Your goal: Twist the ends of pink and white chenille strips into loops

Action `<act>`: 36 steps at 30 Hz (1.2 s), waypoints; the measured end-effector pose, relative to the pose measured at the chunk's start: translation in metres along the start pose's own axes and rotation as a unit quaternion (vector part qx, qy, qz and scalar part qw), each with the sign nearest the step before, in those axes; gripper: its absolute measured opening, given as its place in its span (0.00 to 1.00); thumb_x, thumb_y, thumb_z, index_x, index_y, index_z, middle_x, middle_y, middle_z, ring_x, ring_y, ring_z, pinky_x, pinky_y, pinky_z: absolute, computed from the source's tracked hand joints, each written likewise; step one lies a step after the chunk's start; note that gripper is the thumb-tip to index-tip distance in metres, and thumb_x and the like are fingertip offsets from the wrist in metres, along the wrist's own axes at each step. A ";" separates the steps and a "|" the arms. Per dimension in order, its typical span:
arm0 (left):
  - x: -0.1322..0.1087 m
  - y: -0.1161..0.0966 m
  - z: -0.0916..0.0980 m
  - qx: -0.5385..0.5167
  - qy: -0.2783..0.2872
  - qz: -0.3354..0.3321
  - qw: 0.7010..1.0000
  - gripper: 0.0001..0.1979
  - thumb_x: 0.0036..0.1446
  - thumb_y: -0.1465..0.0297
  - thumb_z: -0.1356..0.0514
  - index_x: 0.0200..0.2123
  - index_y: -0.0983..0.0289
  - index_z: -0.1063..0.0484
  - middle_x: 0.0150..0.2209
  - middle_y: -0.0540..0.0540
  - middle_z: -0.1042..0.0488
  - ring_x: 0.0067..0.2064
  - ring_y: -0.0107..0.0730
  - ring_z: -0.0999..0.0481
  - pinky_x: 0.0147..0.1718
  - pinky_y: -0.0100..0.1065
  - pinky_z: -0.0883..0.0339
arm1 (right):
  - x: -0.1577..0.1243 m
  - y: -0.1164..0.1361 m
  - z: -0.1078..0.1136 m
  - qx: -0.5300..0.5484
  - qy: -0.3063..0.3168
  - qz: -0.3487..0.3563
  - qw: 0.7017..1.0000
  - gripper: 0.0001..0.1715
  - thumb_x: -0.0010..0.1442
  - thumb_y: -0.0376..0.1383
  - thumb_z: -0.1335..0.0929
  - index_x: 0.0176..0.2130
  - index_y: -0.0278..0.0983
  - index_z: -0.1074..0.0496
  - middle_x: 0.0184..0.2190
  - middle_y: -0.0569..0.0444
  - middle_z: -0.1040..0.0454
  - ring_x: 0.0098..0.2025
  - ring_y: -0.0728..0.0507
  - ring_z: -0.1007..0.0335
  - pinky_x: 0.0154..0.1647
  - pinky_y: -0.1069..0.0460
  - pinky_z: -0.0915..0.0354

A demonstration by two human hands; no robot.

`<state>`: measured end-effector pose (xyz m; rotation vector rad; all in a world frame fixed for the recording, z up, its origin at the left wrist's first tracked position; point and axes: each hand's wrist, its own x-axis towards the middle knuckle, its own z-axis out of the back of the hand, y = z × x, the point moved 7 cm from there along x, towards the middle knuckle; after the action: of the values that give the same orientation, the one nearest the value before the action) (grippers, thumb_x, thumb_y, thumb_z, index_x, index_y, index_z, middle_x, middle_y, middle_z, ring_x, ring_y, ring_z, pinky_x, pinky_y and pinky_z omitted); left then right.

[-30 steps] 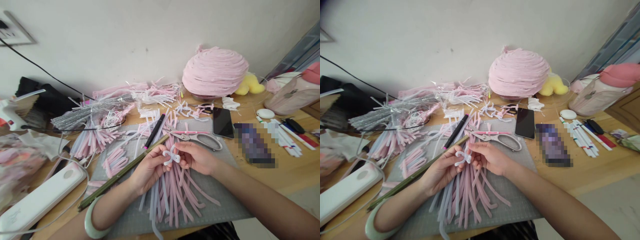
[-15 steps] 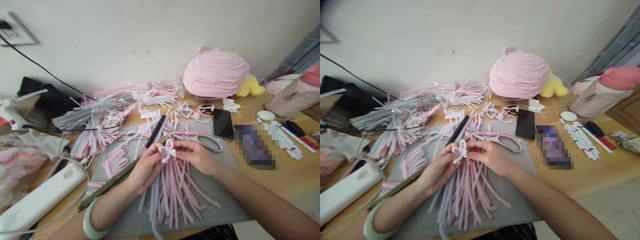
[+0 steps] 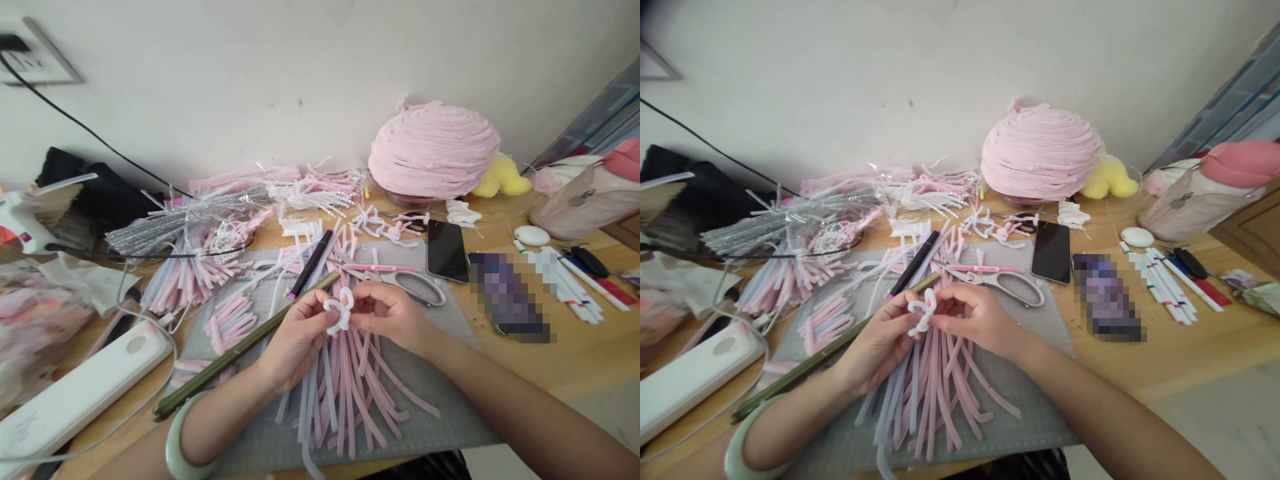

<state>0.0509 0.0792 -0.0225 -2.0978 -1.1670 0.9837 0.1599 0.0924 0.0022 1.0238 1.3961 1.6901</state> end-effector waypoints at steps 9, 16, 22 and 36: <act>-0.001 -0.009 -0.002 0.145 0.003 -0.058 0.988 0.09 0.43 0.73 0.36 0.24 0.66 0.36 0.24 0.48 0.33 0.26 0.21 0.36 0.26 0.24 0.43 | -0.011 0.024 -0.002 -0.290 -0.044 0.133 0.947 0.04 0.52 0.33 0.34 0.32 0.36 0.32 0.28 0.53 0.31 0.28 0.50 0.36 0.32 0.55 0.38; -0.009 -0.026 -0.010 0.141 0.039 -0.085 0.986 0.04 0.48 0.74 0.39 0.30 0.65 0.31 0.30 0.51 0.30 0.31 0.25 0.31 0.31 0.26 0.39 | -0.014 0.014 0.005 -0.091 -0.129 0.072 0.985 0.05 0.53 0.32 0.35 0.33 0.37 0.30 0.30 0.52 0.28 0.31 0.47 0.32 0.31 0.54 0.36; -0.011 -0.027 -0.015 0.121 0.101 -0.158 0.975 0.12 0.44 0.80 0.37 0.33 0.61 0.29 0.35 0.51 0.32 0.35 0.27 0.29 0.36 0.29 0.34 | -0.017 0.012 0.008 -0.028 -0.163 0.065 0.984 0.05 0.53 0.35 0.33 0.33 0.38 0.28 0.30 0.52 0.27 0.33 0.46 0.31 0.34 0.52 0.34; -0.015 -0.049 -0.017 0.305 0.068 -0.234 0.921 0.02 0.46 0.76 0.37 0.25 0.64 0.25 0.27 0.55 0.26 0.29 0.30 0.28 0.30 0.28 0.34 | -0.021 0.044 0.001 -0.185 -0.077 0.217 0.955 0.10 0.56 0.29 0.36 0.37 0.39 0.28 0.32 0.52 0.24 0.35 0.48 0.29 0.36 0.55 0.34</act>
<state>0.0356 0.0878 0.0289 -1.2935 -1.0452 0.8154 0.1680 0.0670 0.0431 1.2688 0.7451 2.0348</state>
